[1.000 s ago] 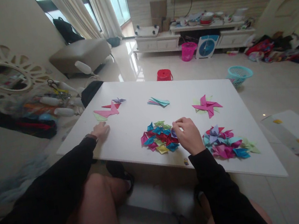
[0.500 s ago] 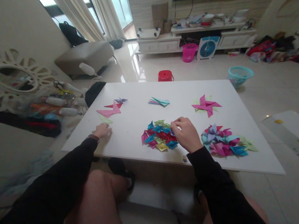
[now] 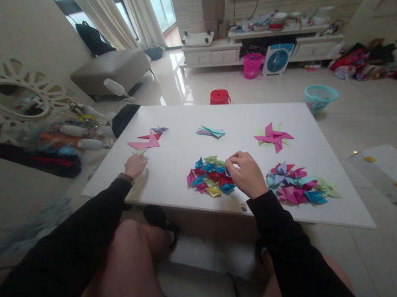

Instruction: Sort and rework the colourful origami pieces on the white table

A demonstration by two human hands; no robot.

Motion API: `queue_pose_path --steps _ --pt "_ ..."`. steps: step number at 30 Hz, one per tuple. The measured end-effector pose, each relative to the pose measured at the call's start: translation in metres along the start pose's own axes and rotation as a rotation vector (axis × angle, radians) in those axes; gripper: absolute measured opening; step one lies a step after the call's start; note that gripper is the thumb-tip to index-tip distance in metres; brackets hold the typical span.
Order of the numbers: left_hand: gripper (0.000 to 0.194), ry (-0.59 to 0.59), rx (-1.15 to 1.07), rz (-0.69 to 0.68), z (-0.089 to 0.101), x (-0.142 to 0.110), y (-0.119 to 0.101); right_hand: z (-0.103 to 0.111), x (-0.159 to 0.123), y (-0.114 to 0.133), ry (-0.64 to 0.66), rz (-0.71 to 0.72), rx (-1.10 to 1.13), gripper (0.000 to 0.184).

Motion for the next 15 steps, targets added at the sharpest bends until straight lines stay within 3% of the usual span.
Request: queue_pose_path --steps 3,4,6,8,10,12,15 --pt "0.040 -0.135 -0.105 -0.108 0.020 -0.013 -0.042 0.001 -0.001 0.003 0.003 0.005 0.000 0.036" --pt "0.034 -0.214 -0.258 -0.171 0.028 -0.022 -0.060 0.001 -0.001 0.003 0.005 0.007 -0.003 0.036" --pt "0.026 -0.264 -0.567 -0.274 0.038 -0.044 -0.098 0.001 -0.001 0.004 0.011 0.008 -0.006 0.035" --pt "0.020 -0.168 -0.840 -0.354 0.039 -0.070 -0.135 0.001 0.000 0.004 0.006 -0.001 0.009 0.032" --pt "0.022 0.006 -1.109 -0.378 0.031 -0.096 -0.165 0.001 0.002 0.004 -0.019 -0.020 0.049 0.027" --pt "0.029 0.171 -1.377 -0.324 0.015 -0.115 -0.186 0.000 0.002 0.003 -0.052 -0.051 0.105 0.026" --pt "0.039 0.332 -1.571 -0.219 -0.012 -0.130 -0.204 -0.004 0.003 0.001 -0.034 -0.115 0.194 0.031"
Point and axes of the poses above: each hand's wrist, its own x-axis towards the middle knuckle, its own z-axis out of the back of the hand, y = z × x, the point moved 3 cm from there along x, towards the middle knuckle, and after that the axes turned 3 degrees about -z, right-handed, at the moved point
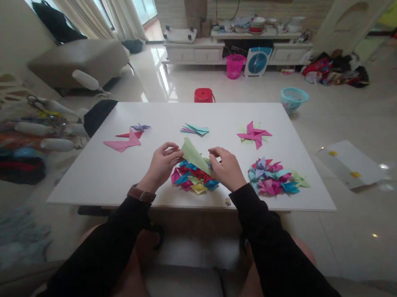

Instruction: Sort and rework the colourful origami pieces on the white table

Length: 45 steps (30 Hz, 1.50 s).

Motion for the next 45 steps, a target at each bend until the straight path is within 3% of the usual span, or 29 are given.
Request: queue_pose_path --steps 5,9,13,16,19,27,35,45 --pt "0.042 0.079 -0.053 0.081 -0.012 0.009 0.024 -0.006 -0.001 -0.004 0.094 -0.085 0.097 0.034" --pt "0.044 0.087 -0.058 0.093 -0.018 0.017 0.030 -0.002 0.001 -0.008 0.038 -0.119 0.083 0.030" --pt "0.037 0.038 0.050 0.006 -0.028 0.013 0.039 0.004 0.007 -0.014 -0.106 -0.198 0.067 0.027" --pt "0.025 0.130 0.264 -0.129 -0.041 0.003 0.045 0.004 0.010 -0.018 -0.157 -0.257 0.107 0.027" --pt "0.027 0.205 0.285 -0.193 -0.048 -0.006 0.047 -0.002 0.011 -0.018 -0.138 -0.257 0.150 0.026" --pt "0.033 0.201 0.140 -0.133 -0.041 -0.006 0.047 -0.009 0.005 -0.001 -0.053 -0.148 0.178 0.030" --pt "0.040 0.196 0.080 -0.085 -0.039 -0.007 0.049 -0.010 0.007 -0.012 -0.028 -0.233 0.335 0.033" --pt "0.037 0.216 0.079 -0.079 -0.041 -0.007 0.045 -0.009 0.008 -0.010 -0.043 -0.262 0.377 0.037"
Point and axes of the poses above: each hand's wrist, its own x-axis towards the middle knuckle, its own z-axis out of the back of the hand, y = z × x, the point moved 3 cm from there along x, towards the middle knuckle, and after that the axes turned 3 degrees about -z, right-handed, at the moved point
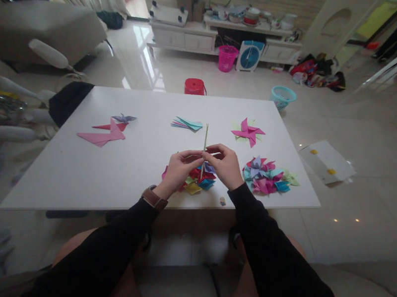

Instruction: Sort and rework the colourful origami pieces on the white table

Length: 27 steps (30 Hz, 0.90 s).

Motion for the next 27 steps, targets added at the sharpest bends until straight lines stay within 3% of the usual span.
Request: queue_pose_path --steps 27 --pt "0.035 -0.008 -0.079 0.040 0.0040 0.0012 0.0088 0.0009 -0.0007 -0.0016 0.020 0.034 -0.014 0.036"
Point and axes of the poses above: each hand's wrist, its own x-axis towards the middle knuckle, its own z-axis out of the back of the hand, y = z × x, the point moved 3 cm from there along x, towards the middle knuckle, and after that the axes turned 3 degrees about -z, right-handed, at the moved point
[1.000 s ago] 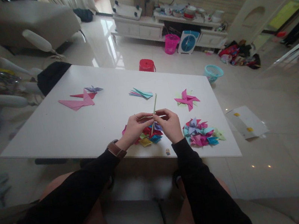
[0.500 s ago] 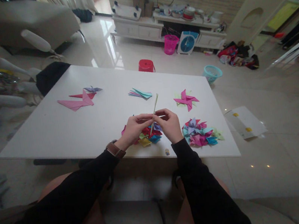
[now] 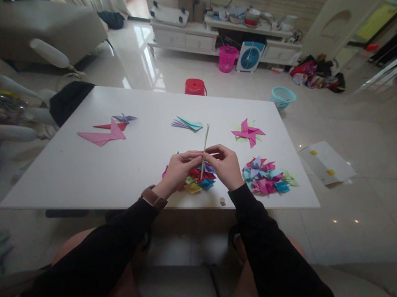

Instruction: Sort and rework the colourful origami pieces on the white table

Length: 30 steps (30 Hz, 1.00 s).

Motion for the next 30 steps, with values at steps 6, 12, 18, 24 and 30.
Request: queue_pose_path --steps 6,12,18,24,30 --pt "0.037 -0.008 0.000 0.021 -0.0012 -0.0017 -0.0034 -0.0006 0.0001 0.0009 0.008 0.003 -0.024 0.033" --pt "0.037 -0.017 0.005 0.020 -0.0010 -0.0015 -0.0030 -0.0004 -0.0001 0.0006 0.011 0.001 -0.014 0.034" --pt "0.044 -0.023 -0.057 0.074 -0.0009 -0.0017 -0.0004 -0.0021 -0.0002 -0.0002 0.026 -0.029 0.019 0.038" --pt "0.050 -0.055 -0.167 0.097 -0.0012 -0.0012 0.0002 -0.0025 0.0005 -0.0027 -0.021 -0.062 0.054 0.046" --pt "0.050 -0.052 -0.195 0.122 -0.0014 -0.0017 -0.0012 -0.0053 0.0016 -0.0090 0.007 -0.150 0.192 0.050"
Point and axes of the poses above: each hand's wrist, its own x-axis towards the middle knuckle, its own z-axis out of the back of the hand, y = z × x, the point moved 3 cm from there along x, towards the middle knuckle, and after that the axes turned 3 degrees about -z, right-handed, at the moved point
